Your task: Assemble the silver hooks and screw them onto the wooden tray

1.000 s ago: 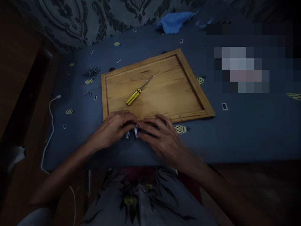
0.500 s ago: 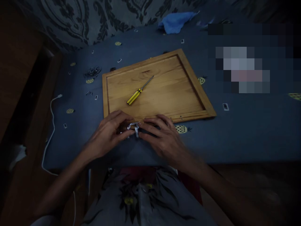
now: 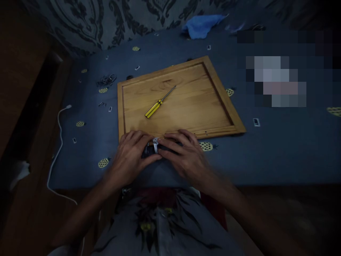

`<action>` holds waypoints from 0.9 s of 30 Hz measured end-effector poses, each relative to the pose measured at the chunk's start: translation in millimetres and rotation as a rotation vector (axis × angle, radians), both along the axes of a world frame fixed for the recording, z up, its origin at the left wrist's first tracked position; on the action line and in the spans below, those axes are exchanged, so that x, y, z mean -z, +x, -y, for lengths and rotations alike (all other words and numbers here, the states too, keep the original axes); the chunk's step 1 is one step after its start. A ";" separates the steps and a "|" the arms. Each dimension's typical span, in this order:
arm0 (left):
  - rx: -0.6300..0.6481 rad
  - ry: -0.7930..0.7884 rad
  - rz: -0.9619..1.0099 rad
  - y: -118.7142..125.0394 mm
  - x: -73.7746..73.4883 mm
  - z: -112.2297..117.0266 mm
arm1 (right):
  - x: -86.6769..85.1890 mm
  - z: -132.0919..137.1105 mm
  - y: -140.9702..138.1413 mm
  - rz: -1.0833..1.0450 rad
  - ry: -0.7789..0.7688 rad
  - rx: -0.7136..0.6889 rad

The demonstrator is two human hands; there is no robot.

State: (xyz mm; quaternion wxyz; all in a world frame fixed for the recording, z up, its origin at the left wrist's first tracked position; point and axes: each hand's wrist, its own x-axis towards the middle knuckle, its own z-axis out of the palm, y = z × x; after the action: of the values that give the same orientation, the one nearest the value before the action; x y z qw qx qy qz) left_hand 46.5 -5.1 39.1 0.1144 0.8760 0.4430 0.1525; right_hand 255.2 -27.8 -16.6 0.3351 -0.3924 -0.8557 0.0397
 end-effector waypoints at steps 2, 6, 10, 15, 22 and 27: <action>-0.001 -0.005 0.019 -0.6 1.7 0.3 | 0.7 0.3 0.0 -0.008 -0.006 0.004; 0.000 -0.010 0.068 -1.5 4.7 0.2 | 1.3 0.9 0.0 -0.011 -0.030 -0.003; 0.008 0.002 0.100 -1.7 6.0 -0.8 | 0.4 0.7 0.3 -0.015 -0.028 0.002; -0.003 -0.041 0.106 -1.5 4.3 -2.1 | -2.8 0.7 1.0 0.002 -0.032 -0.011; -0.057 -0.026 0.107 1.8 5.8 -0.4 | -6.1 1.3 1.8 -0.015 -0.039 -0.002; -0.073 -0.040 0.084 2.7 5.2 0.7 | -10.1 0.9 3.7 -0.011 -0.050 -0.013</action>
State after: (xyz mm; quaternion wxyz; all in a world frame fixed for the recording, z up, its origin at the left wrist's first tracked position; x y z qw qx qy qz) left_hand 49.2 -5.8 33.9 0.1446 0.8497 0.4723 0.1844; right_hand 258.9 -28.7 -6.6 0.3294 -0.3948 -0.8552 0.0652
